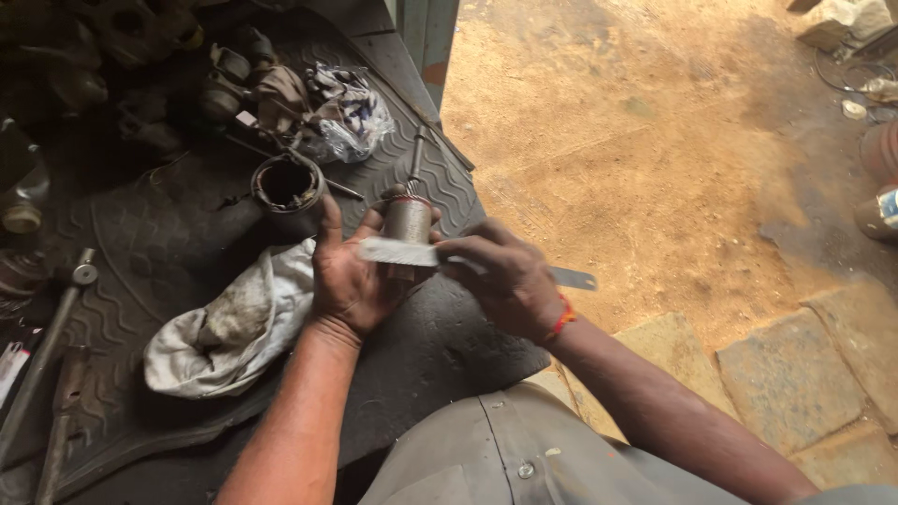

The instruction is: The person cleans a cylindrical metal part with a cloth, then uses a flat metal tool to scrape its surface. The person then inserts a shaft into the cylinder and rotates it to test the fit.

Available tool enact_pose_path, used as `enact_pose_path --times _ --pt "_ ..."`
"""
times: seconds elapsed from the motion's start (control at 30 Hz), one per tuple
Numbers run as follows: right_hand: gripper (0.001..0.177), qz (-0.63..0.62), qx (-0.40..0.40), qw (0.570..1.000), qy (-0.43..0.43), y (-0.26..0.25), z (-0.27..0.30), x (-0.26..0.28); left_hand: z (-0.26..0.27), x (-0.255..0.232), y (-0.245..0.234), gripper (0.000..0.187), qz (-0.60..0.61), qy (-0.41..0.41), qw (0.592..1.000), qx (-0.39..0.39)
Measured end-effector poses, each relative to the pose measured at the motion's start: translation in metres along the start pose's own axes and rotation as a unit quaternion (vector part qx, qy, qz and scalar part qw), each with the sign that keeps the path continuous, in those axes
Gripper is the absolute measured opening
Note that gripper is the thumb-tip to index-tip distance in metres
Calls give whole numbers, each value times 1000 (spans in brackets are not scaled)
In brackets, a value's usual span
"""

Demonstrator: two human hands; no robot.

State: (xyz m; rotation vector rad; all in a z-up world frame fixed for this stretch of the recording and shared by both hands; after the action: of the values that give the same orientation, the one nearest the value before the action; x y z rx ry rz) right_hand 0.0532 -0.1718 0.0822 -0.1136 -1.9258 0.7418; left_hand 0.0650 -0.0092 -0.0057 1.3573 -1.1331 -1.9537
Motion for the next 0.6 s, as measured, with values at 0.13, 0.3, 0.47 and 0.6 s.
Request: enact_pose_path --times 0.13,0.3,0.47,0.6 --pt "18 38 -24 999 31 -7 -4 -4 5 -3 -1 96 7 14 1000 20" --pt "20 32 15 999 -31 4 1 -3 1 0 8 91 33 11 998 55" --pt "18 31 -23 999 9 -5 -1 -5 3 -1 2 96 10 3 1000 16" --pt "21 43 -13 999 -18 -2 -1 1 5 -1 3 100 11 -6 1000 11"
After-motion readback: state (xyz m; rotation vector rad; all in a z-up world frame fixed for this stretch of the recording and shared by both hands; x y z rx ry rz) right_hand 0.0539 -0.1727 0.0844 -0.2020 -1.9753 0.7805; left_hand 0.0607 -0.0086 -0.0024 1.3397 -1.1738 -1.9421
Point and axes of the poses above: each hand's wrist, its own z-axis away from the middle knuckle, its own y-axis out of the palm, x = y × z, the point moved 7 cm from there along -z, towards the middle knuckle, and after that the axes turned 8 degrees about -z, right-handed, at the moved point
